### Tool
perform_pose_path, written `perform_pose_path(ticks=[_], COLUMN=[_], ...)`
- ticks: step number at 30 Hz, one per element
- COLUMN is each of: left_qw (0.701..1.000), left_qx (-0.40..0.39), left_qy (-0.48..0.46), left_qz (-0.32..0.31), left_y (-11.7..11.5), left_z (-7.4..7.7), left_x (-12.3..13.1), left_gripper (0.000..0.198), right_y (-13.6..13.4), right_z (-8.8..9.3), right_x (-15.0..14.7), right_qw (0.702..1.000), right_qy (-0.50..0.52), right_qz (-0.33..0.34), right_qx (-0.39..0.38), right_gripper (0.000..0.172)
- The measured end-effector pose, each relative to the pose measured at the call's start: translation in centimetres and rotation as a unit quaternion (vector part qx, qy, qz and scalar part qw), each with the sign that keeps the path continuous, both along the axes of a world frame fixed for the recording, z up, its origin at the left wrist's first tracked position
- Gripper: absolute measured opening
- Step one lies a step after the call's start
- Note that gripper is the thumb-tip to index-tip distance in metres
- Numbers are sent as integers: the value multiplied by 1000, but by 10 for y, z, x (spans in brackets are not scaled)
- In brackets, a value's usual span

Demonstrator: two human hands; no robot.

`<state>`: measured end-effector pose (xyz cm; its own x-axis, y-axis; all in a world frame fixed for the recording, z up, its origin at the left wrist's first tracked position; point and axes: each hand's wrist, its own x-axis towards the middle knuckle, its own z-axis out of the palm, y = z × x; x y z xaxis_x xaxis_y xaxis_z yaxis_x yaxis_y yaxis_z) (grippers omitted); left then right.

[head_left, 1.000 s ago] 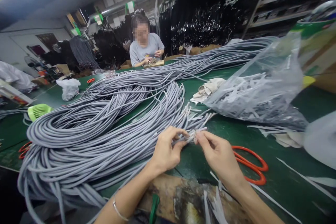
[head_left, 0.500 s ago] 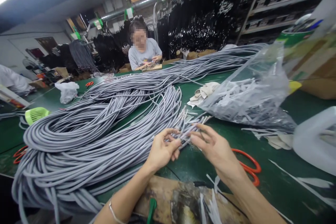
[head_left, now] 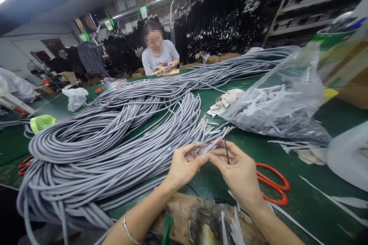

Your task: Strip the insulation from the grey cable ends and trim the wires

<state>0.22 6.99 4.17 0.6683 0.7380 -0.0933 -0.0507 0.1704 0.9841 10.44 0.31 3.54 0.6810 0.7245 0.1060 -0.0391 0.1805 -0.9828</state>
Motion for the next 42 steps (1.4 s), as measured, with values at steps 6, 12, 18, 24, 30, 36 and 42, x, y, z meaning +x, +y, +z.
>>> perform_pose_path(ticks=[6,12,18,24,30,36,42], left_qw=[998,995,995,988,968,959,979], left_qx=[-57,-84,-73,-97,-159,-189,-104], left_qy=[-23,-41,-59,-80,-106,-142,-131], left_qz=[2,-26,36,91,163,155,118], left_y=[4,4,0,4,9,15,16], left_z=[-1,-2,-5,-5,0,6,9], left_x=[-1,0,5,5,5,1,-1], left_gripper=[71,70,50,49,55,52,28], right_y=[0,-1,-4,-4,-3,-3,-7], right_z=[4,5,2,-4,-4,1,5], right_x=[3,4,-2,-2,-2,9,6], right_qw=[997,993,998,985,984,972,911], right_qy=[57,90,-65,-171,-177,-220,-388], right_qz=[53,59,-21,6,23,-55,-142], right_qx=[-19,-43,-14,12,-5,-58,-5], right_gripper=[59,72,46,28,26,28,23])
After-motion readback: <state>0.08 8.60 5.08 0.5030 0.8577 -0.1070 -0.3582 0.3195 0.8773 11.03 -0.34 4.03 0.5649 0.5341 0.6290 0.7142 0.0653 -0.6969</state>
